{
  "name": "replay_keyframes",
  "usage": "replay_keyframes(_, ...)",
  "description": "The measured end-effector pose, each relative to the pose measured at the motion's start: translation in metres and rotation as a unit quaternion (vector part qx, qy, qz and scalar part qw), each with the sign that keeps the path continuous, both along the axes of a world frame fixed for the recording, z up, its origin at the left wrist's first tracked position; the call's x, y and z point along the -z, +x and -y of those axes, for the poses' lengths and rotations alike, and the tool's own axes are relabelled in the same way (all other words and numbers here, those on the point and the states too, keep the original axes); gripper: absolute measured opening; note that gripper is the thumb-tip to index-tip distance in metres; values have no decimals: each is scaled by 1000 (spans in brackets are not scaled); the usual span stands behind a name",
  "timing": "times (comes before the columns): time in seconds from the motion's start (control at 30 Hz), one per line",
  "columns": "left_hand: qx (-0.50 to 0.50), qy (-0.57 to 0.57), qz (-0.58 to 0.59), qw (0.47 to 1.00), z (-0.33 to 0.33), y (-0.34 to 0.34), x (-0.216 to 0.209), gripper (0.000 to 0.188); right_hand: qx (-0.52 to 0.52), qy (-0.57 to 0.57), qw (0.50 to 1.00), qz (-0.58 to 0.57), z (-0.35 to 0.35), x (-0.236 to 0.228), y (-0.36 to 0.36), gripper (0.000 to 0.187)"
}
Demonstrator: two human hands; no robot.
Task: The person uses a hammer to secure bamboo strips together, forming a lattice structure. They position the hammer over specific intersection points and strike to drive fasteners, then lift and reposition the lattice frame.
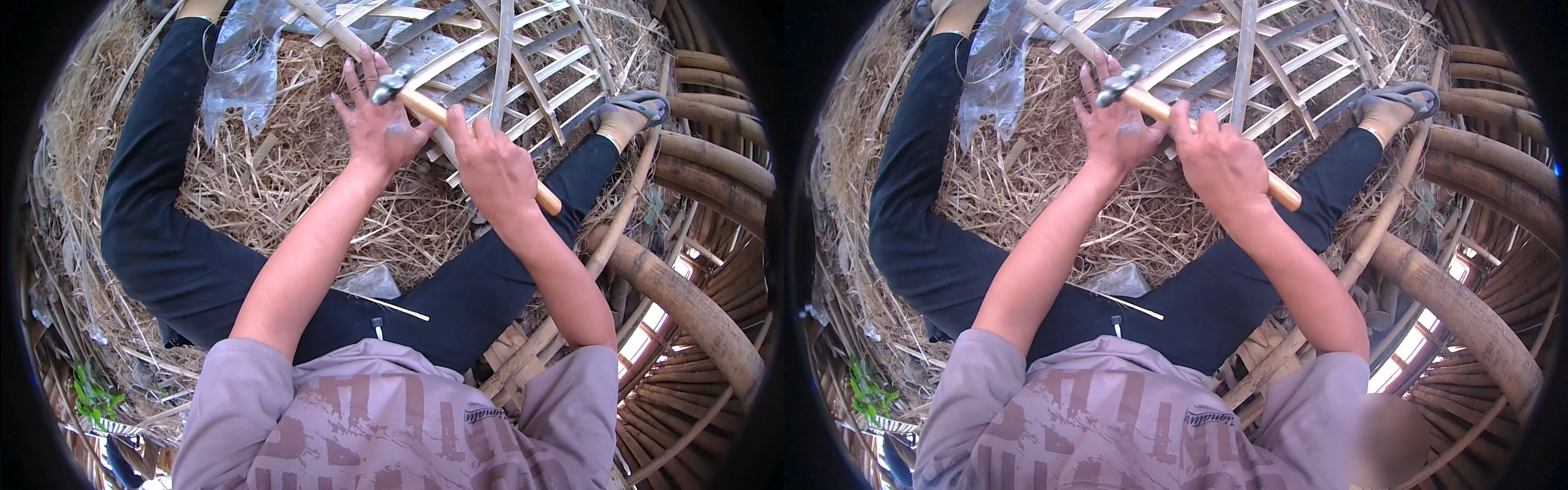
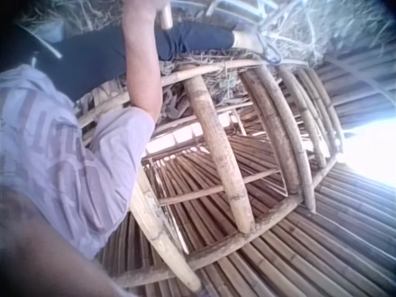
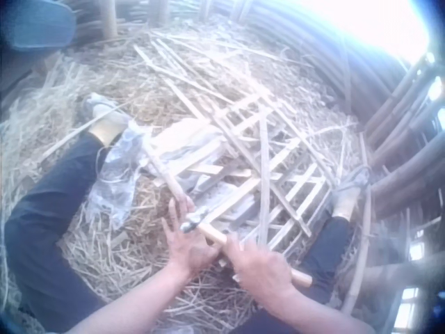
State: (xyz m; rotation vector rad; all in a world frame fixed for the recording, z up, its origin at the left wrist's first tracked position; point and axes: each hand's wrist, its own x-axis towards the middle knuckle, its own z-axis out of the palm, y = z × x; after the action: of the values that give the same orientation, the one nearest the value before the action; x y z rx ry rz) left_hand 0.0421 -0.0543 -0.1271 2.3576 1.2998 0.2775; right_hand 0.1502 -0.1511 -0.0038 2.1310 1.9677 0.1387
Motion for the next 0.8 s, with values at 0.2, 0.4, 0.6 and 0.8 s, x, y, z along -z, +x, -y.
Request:
replay_keyframes(0.2, 7, 18, 22, 1000, 1, 0, 1, 126, 84, -65, 994, 10, -13, -12, -6, 34)
replay_keyframes(0.4, 8, 8, 22, 1000, 1, 0, -1, 128, 100, -57, 993, -7, -8, -23, -9, 37)
replay_keyframes(0.6, 16, 32, 12, 999, 2, 1, 3, 117, 42, -9, 998, -55, -9, -7, -16, 39)
replay_keyframes(0.8, 4, 30, 34, 999, 0, -1, 7, 118, 64, -30, 997, -17, -8, -4, -16, 36)
